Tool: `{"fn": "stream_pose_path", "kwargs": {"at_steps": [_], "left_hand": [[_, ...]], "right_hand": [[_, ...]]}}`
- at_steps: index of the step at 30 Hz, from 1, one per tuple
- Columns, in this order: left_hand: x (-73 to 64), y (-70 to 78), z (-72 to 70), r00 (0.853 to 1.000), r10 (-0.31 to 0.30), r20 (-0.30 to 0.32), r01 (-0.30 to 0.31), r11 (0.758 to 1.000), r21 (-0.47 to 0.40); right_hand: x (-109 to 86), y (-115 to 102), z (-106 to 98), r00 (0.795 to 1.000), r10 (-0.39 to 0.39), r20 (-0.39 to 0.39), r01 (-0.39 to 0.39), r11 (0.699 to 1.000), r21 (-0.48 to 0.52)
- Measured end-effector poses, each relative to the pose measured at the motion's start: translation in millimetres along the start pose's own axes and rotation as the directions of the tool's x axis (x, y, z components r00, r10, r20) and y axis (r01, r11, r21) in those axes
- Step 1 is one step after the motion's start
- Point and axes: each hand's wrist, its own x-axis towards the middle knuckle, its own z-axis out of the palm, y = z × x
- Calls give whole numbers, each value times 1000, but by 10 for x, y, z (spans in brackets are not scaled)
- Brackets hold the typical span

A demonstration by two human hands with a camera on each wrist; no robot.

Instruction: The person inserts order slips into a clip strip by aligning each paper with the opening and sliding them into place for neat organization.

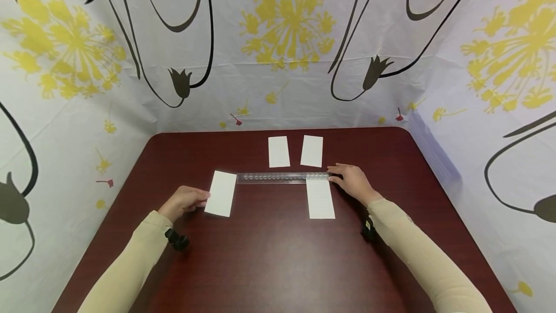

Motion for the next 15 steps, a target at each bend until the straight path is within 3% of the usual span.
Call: {"fn": "stream_pose_path", "kwargs": {"at_steps": [10,15], "left_hand": [[-35,39,18,999,18,38,-18,1000,-10],[-13,42,65,1000,10,19,-10,1000,7]], "right_hand": [[-12,-24,-14,1000,6,-1,-6,1000,-4],[-16,-43,-25,1000,9,2,-9,1000,-2]]}}
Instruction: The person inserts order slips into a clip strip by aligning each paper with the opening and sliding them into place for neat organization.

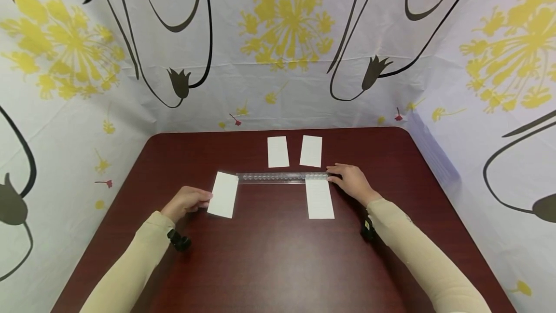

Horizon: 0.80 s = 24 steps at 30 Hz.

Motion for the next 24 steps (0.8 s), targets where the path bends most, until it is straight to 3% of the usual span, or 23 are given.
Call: {"fn": "stream_pose_path", "kwargs": {"at_steps": [24], "left_hand": [[23,25,127,997,80,-17,-78,993,83]], "right_hand": [[-10,3,-1,1000,3,2,-3,1000,3]]}}
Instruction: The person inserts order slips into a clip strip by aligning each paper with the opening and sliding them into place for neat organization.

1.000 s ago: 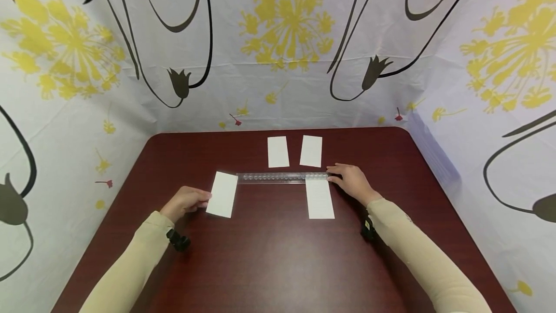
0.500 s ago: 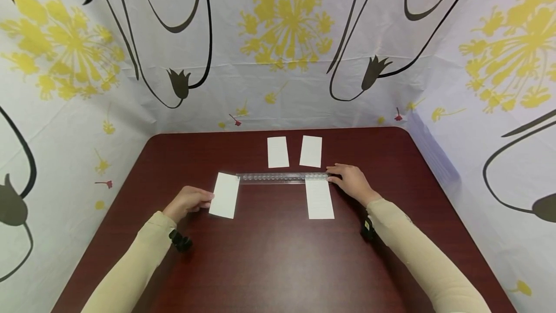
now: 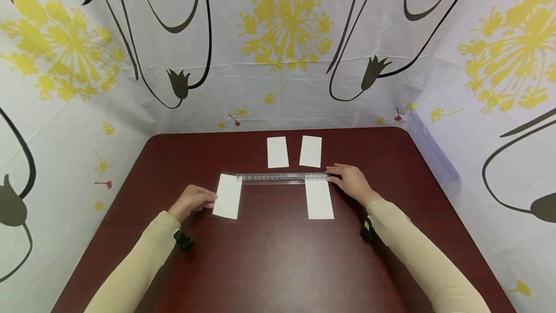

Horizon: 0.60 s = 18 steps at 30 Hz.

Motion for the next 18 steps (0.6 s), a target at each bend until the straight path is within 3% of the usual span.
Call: {"fn": "stream_pose_path", "kwargs": {"at_steps": [18], "left_hand": [[4,54,89,1000,8,-7,-8,1000,21]], "right_hand": [[3,16,8,1000,-16,-15,16,1000,-2]]}}
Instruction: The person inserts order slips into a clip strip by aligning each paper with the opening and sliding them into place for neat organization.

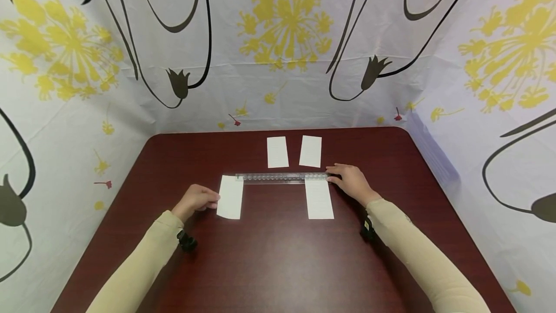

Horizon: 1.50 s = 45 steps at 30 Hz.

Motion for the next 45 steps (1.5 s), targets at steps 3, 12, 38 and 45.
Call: {"fn": "stream_pose_path", "kwargs": {"at_steps": [3,12,38,45], "left_hand": [[14,4,14,1000,1,-10,-1,1000,12],[19,12,43,999,-14,-30,15,999,42],[-126,89,266,739,673,36,-527,543,653],[-174,16,394,655,721,226,-617,336,712]], "right_hand": [[-3,-2,0,1000,-3,1,3,1000,0],[0,-11,-2,1000,0,2,0,1000,1],[-7,11,-18,1000,-6,3,6,1000,-4],[-1,7,3,1000,4,9,-4,1000,8]]}}
